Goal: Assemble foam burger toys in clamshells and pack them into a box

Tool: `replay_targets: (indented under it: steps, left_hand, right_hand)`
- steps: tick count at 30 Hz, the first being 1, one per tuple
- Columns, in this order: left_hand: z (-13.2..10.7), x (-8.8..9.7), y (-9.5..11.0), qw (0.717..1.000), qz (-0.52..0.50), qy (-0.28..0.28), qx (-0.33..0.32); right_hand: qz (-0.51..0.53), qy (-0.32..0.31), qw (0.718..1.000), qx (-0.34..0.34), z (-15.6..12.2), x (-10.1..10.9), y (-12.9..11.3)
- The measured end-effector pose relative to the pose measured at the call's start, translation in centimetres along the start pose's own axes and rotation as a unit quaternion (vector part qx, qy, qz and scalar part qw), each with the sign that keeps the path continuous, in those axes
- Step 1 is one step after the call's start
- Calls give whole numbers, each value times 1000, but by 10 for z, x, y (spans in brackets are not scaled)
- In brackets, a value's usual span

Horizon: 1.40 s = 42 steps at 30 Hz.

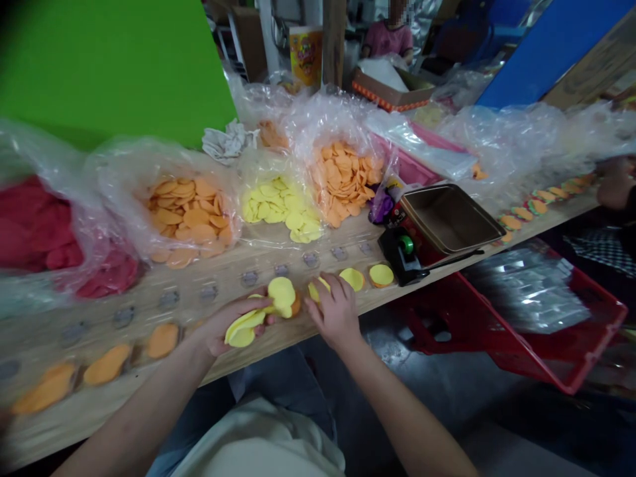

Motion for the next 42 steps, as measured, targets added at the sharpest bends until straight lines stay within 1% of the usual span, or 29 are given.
replay_targets:
  steps: [1, 2, 4, 5, 6, 7, 8, 9, 11, 13, 15, 17, 19, 21, 22, 23, 24, 25, 27, 28, 29, 31, 32, 33, 34, 36, 38, 40, 42]
  left_hand:
    - [-2, -2, -1, 1000, 18, 2, 2]
    - [-4, -3, -2, 999, 34, 6, 3]
    - [-9, -1, -3, 998, 56, 22, -1]
    - [-13, 3, -3, 998, 57, 34, -5]
    - [-18, 8, -3, 998, 52, 45, -12]
    - [-23, 16, -2, 997, 39, 58, -19]
    - [-29, 25, -3, 997, 18, 72, -24]
    - [-35, 36, -3, 996, -9, 85, -25]
    - [-44, 54, -7, 992, -74, 99, -16]
    - [-51, 66, -12, 986, -135, 95, 0]
    - [-54, 70, -14, 980, -179, 83, 4]
    - [-56, 71, -16, 974, -212, 78, 7]
    - [-56, 69, -17, 968, -238, 73, 18]
    - [-54, 66, -20, 965, -252, 57, 37]
    - [-53, 64, -21, 965, -255, 48, 44]
    - [-51, 63, -23, 965, -255, 40, 48]
    - [-49, 61, -24, 966, -252, 36, 47]
    - [-47, 60, -25, 967, -247, 35, 39]
    - [-47, 61, -24, 970, -240, 44, 2]
    - [-48, 62, -22, 970, -238, 52, -23]
    - [-51, 65, -20, 968, -239, 62, -49]
    - [-59, 75, -17, 957, -265, 83, -82]
    - [-64, 81, -17, 949, -287, 92, -88]
    - [-70, 88, -17, 940, -313, 100, -89]
    - [-75, 95, -18, 931, -339, 106, -89]
    - [-84, 106, -20, 916, -373, 115, -90]
    - [-91, 112, -20, 912, -383, 111, -98]
    - [-94, 114, -22, 916, -374, 102, -102]
    - [-96, 115, -25, 925, -351, 106, -102]
  right_hand:
    - [85, 8, 995, -49, 5, -2, 0]
    - [175, 1, 980, -96, 9, -8, -1]
    - [318, -13, 933, -168, 17, -21, -2]
    - [350, 0, 918, -189, 20, -24, -1]
    - [349, 30, 915, -199, 23, -24, 2]
    - [327, 60, 922, -198, 25, -23, 5]
    - [297, 68, 934, -185, 26, -23, 6]
    - [270, 49, 948, -164, 27, -26, 5]
    - [221, -37, 968, -112, 25, -40, -3]
    - [146, -109, 982, -53, 21, -54, -11]
    - [31, -128, 991, 7, 19, -60, -17]
    - [-59, -134, 988, 55, 18, -62, -21]
    - [-97, -124, 985, 77, 18, -57, -26]
    - [-85, -79, 991, 68, 20, -47, -33]
    - [-54, -47, 996, 50, 21, -42, -38]
    - [3, -21, 1000, 22, 22, -40, -42]
    - [83, -12, 996, -10, 23, -43, -47]
    - [174, -22, 983, -45, 23, -50, -52]
    - [325, -65, 937, -113, 25, -70, -61]
    - [364, -78, 918, -140, 26, -78, -64]
    - [373, -74, 911, -160, 28, -82, -63]
    - [325, -19, 930, -169, 34, -77, -56]
    - [291, 4, 944, -157, 37, -72, -53]
    - [266, 7, 954, -139, 40, -69, -52]
    - [253, -8, 960, -119, 43, -69, -52]
    - [255, -76, 960, -90, 44, -77, -56]
    - [231, -129, 962, -67, 43, -88, -62]
    - [126, -146, 981, -14, 42, -96, -68]
    - [-8, -164, 985, 62, 41, -104, -75]
Point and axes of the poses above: each hand's wrist, its own z-axis towards the middle knuckle, its own x-axis out of the back of the hand, y = z × x, the point moved 6 cm from there along z, towards the middle knuckle, and after that the axes turned 11 degrees about x, right-handed, at the moved point
